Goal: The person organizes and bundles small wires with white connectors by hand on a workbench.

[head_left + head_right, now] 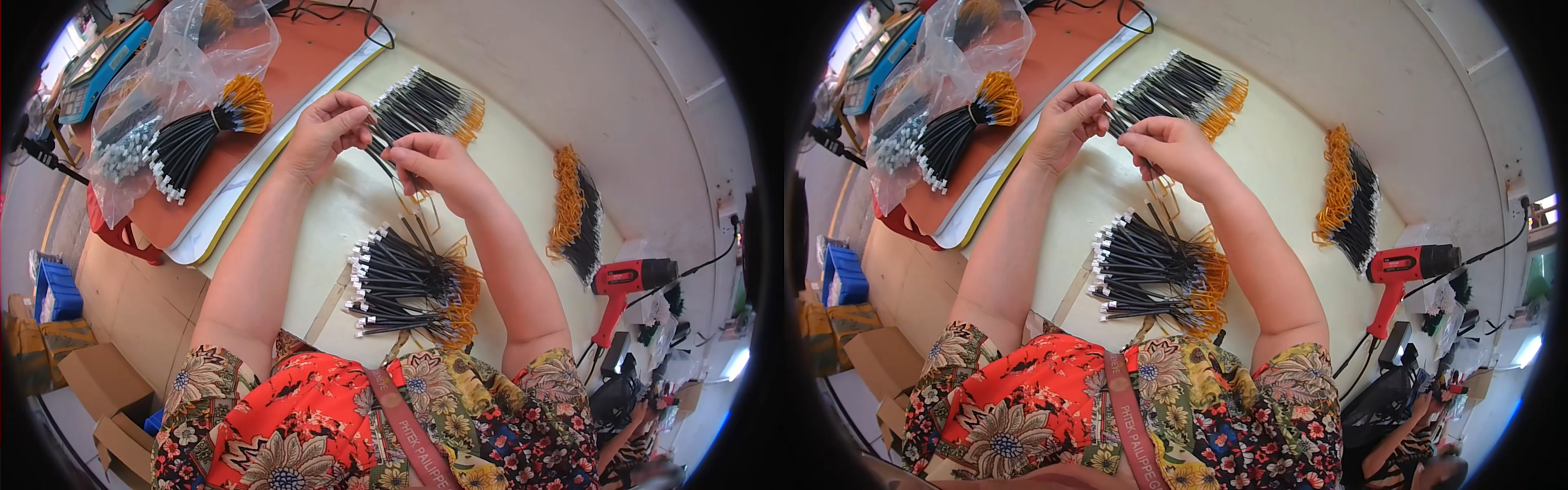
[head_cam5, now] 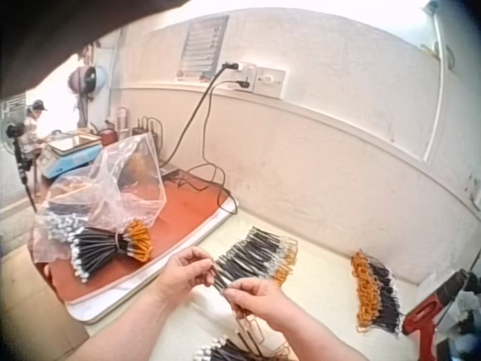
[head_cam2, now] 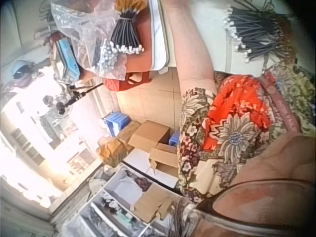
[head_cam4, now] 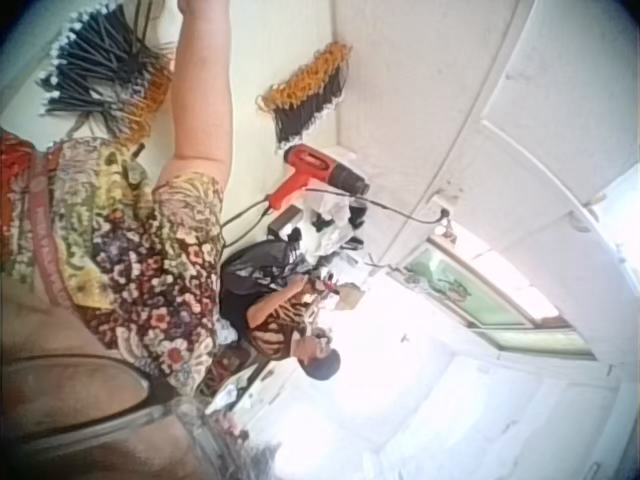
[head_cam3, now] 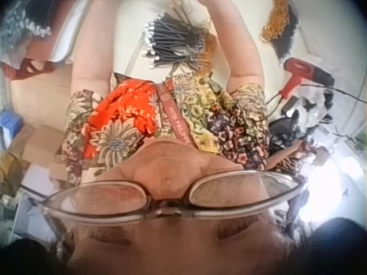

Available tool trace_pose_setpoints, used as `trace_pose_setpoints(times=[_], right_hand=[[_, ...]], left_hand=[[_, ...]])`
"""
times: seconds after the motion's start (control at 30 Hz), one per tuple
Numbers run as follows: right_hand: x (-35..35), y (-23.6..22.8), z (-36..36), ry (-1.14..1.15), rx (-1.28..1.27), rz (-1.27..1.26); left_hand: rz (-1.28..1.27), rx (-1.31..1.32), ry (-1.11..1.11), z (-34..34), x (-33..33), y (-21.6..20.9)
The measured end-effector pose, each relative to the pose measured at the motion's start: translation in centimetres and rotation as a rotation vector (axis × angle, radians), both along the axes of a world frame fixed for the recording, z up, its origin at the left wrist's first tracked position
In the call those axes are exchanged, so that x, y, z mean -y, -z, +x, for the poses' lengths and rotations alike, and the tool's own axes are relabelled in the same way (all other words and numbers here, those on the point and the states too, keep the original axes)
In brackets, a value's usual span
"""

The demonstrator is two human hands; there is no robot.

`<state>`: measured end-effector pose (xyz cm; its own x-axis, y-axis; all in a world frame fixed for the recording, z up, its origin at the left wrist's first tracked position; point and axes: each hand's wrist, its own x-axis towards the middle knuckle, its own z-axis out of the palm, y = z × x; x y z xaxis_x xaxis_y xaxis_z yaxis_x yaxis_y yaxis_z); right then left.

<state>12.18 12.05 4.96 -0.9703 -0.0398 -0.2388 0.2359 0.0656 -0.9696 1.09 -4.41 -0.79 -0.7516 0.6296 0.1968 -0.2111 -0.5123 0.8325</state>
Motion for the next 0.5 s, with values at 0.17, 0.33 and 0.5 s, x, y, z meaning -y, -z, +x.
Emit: trace_pose_setpoints(times=[0.17, 0.33, 0.5], right_hand=[[-0.15, -0.2, 0.03, -0.048, 0.071, -0.239], [-0.64, 0.13, -0.31, -0.054, 0.022, -0.083], [-0.51, 0.35, -0.47, -0.007, -0.009, 0.047]], left_hand=[[0.016, 0.021, -0.01, 0.12, -0.02, -0.3], [0.039, 0.028, -0.023, -0.16, 0.0, -0.09], [0.009, 0.024, -0.051, -0.24, -0.07, 0.14]])
